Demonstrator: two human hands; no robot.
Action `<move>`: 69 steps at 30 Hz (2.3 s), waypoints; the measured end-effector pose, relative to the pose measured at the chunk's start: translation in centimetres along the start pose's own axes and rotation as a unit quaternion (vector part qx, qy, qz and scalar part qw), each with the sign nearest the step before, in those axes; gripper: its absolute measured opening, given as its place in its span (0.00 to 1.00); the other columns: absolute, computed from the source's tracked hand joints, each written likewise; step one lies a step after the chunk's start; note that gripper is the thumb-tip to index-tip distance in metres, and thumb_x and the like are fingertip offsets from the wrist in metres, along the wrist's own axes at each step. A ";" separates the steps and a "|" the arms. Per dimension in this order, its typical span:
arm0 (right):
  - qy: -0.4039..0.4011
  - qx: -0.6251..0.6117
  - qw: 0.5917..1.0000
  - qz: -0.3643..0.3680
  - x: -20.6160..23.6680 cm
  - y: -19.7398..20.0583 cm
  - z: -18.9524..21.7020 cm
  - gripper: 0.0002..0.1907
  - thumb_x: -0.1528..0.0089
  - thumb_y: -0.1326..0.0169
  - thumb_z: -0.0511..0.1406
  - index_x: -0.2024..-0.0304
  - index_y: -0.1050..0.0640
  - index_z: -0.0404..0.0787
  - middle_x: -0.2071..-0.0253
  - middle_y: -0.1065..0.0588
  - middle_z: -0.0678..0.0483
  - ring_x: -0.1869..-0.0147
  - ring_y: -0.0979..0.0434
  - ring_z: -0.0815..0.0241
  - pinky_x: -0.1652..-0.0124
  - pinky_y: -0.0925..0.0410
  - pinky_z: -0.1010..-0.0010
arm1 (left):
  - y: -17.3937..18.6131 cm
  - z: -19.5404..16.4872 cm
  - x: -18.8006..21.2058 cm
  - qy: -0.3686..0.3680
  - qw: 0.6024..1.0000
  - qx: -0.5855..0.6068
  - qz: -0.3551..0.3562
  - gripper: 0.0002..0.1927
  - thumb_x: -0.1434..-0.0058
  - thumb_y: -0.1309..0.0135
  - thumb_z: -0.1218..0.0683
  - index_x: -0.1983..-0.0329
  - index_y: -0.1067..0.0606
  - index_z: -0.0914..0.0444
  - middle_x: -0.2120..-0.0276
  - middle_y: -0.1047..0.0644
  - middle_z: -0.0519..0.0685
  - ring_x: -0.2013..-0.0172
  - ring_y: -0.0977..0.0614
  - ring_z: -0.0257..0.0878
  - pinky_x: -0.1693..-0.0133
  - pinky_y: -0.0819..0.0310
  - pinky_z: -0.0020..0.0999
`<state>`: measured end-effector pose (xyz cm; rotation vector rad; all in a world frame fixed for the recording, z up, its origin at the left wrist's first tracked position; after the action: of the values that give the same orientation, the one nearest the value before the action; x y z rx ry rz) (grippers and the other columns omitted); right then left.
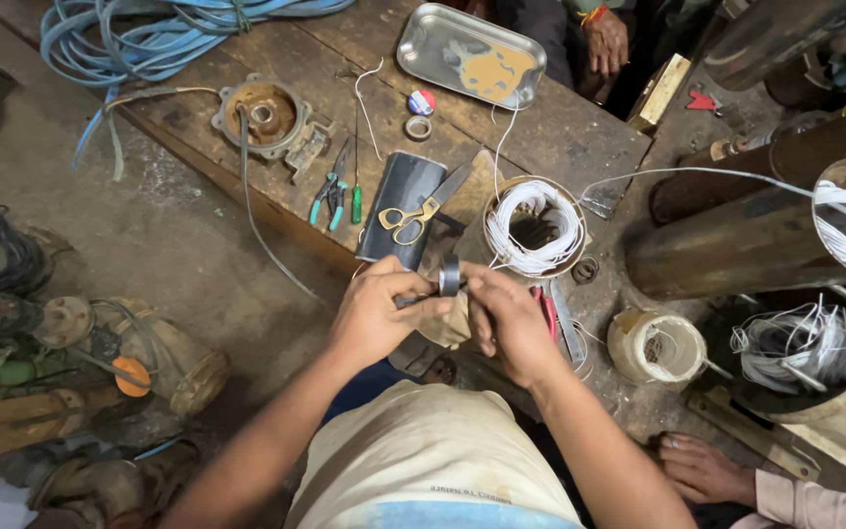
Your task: The person strips insulation from a white wire, wraps the exposed end with electrical tape, and then uses pliers to crimp a metal connector onto the wire. The work is performed at a cluttered bench with various tools and motor parts nearby.
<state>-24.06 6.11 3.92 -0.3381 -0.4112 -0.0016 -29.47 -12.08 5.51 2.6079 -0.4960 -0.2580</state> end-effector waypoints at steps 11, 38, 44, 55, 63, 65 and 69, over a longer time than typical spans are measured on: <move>0.180 0.359 0.913 -0.065 -1.6 1.4 -4.8 0.10 0.30 0.50 0.43 0.51 0.24 0.46 0.81 0.30 0.59 0.81 0.32 0.67 0.78 0.40 0.73 | -1.9 0.4 -0.2 -0.083 0.995 -0.007 -0.047 0.14 0.32 0.44 0.51 0.59 0.24 0.68 0.64 0.26 0.58 0.63 0.23 0.55 0.61 0.29 0.43; 0.096 0.282 0.952 -0.072 -1.0 4.3 -3.6 0.20 0.26 0.51 0.43 0.69 0.25 0.38 0.82 0.34 0.60 0.80 0.36 0.68 0.80 0.43 0.73 | -2.4 0.9 -1.0 -0.113 0.993 0.012 -0.010 0.12 0.33 0.44 0.52 0.62 0.27 0.67 0.64 0.28 0.57 0.64 0.23 0.54 0.61 0.29 0.43; -0.053 -0.128 0.990 0.010 -0.3 4.4 0.5 0.17 0.30 0.55 0.44 0.57 0.22 0.38 0.87 0.38 0.60 0.89 0.43 0.68 0.86 0.48 0.76 | -1.8 0.2 -1.4 -0.015 0.999 -0.006 0.030 0.11 0.40 0.38 0.51 0.60 0.18 0.62 0.71 0.26 0.53 0.70 0.21 0.47 0.65 0.27 0.40; -0.003 0.190 0.980 -0.064 -0.6 3.7 -5.9 0.14 0.33 0.51 0.40 0.45 0.25 0.49 0.84 0.31 0.59 0.83 0.36 0.69 0.81 0.42 0.76 | -4.9 1.4 -2.4 -0.010 1.000 0.013 -0.007 0.16 0.35 0.41 0.48 0.68 0.23 0.67 0.66 0.26 0.56 0.65 0.23 0.51 0.62 0.29 0.43; 0.060 0.048 0.997 -0.016 -0.7 7.8 -2.7 0.22 0.24 0.48 0.43 0.73 0.27 0.43 0.86 0.36 0.61 0.85 0.39 0.68 0.82 0.44 0.77 | -2.6 -1.2 -1.4 -0.064 0.997 -0.019 -0.025 0.09 0.36 0.40 0.52 0.61 0.21 0.63 0.68 0.27 0.55 0.67 0.23 0.52 0.64 0.29 0.44; -0.032 -0.212 0.975 0.062 -1.4 7.2 -1.8 0.21 0.23 0.49 0.43 0.71 0.29 0.44 0.86 0.37 0.63 0.87 0.41 0.70 0.83 0.46 0.76 | -2.2 -1.5 -1.7 -0.047 0.998 -0.031 -0.020 0.09 0.39 0.38 0.52 0.58 0.17 0.60 0.72 0.27 0.54 0.70 0.23 0.51 0.66 0.29 0.43; -0.032 -0.276 0.959 0.051 -1.7 5.0 -1.4 0.13 0.29 0.52 0.42 0.57 0.25 0.40 0.84 0.37 0.62 0.85 0.43 0.70 0.81 0.47 0.77 | -2.4 -1.3 -2.6 -0.037 0.999 -0.020 0.006 0.12 0.44 0.35 0.48 0.64 0.17 0.61 0.72 0.27 0.53 0.71 0.22 0.47 0.67 0.29 0.40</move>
<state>-24.76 10.29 0.41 -0.9125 -0.4537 -0.0047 -30.80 -8.58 5.75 2.5641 -0.5263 -0.3567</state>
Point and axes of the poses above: each hand's wrist, its own x-axis away from the middle knuckle, its own y-axis out of the back of the hand, z = x × y, the point moved 4 cm from there along -x, towards the middle knuckle
